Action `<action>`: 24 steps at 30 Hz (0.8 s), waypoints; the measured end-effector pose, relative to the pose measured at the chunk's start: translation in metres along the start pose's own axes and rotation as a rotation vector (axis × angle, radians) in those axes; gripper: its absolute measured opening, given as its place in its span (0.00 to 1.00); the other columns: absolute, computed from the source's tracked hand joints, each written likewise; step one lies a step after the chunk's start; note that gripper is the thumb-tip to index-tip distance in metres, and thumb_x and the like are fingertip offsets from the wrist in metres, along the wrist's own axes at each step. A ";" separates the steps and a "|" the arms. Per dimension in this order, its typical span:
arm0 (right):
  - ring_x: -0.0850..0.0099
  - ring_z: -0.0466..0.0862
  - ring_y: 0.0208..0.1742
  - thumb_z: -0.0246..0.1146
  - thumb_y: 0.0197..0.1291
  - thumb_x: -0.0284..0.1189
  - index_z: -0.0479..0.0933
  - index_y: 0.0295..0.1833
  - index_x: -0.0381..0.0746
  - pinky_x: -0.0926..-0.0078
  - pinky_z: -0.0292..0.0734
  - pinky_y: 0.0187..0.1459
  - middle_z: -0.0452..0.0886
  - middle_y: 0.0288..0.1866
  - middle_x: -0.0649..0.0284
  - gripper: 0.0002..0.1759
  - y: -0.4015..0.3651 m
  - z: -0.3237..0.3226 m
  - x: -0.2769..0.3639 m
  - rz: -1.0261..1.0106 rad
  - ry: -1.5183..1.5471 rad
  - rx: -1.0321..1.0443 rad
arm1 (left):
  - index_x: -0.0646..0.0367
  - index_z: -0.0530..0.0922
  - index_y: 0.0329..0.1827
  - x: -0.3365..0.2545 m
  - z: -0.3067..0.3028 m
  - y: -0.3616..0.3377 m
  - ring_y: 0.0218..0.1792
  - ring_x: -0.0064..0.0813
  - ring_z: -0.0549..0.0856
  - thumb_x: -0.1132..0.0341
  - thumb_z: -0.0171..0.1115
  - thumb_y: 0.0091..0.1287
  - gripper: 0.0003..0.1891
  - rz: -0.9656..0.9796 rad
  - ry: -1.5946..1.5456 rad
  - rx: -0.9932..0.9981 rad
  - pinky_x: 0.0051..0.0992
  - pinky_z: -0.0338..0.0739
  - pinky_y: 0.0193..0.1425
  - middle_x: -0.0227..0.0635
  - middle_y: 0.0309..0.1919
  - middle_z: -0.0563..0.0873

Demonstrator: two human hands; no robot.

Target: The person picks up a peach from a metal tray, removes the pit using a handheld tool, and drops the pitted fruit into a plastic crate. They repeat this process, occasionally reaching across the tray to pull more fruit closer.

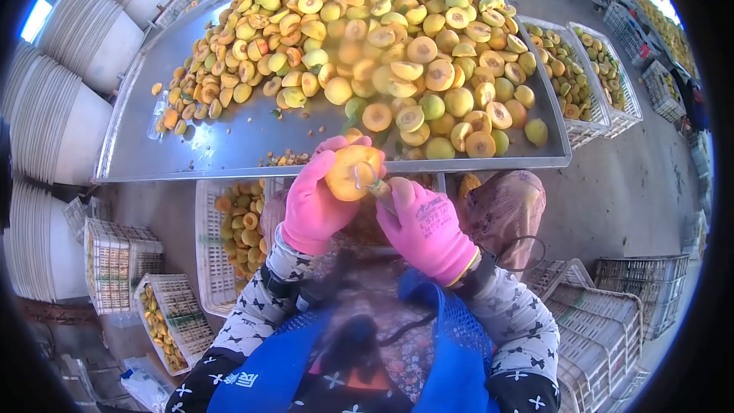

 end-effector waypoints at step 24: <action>0.50 0.82 0.30 0.64 0.59 0.28 0.68 0.48 0.37 0.54 0.75 0.31 0.78 0.30 0.55 0.15 -0.024 0.030 -0.001 -0.028 0.227 0.257 | 0.65 0.75 0.64 0.003 0.010 -0.024 0.51 0.26 0.83 0.73 0.65 0.66 0.22 0.087 0.554 -0.140 0.24 0.78 0.58 0.38 0.51 0.83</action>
Point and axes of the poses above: each hand's wrist, its own y-axis towards the middle knuckle, its own z-axis out of the palm, x = y × z, the point moved 2 cm from there along y, towards the middle knuckle
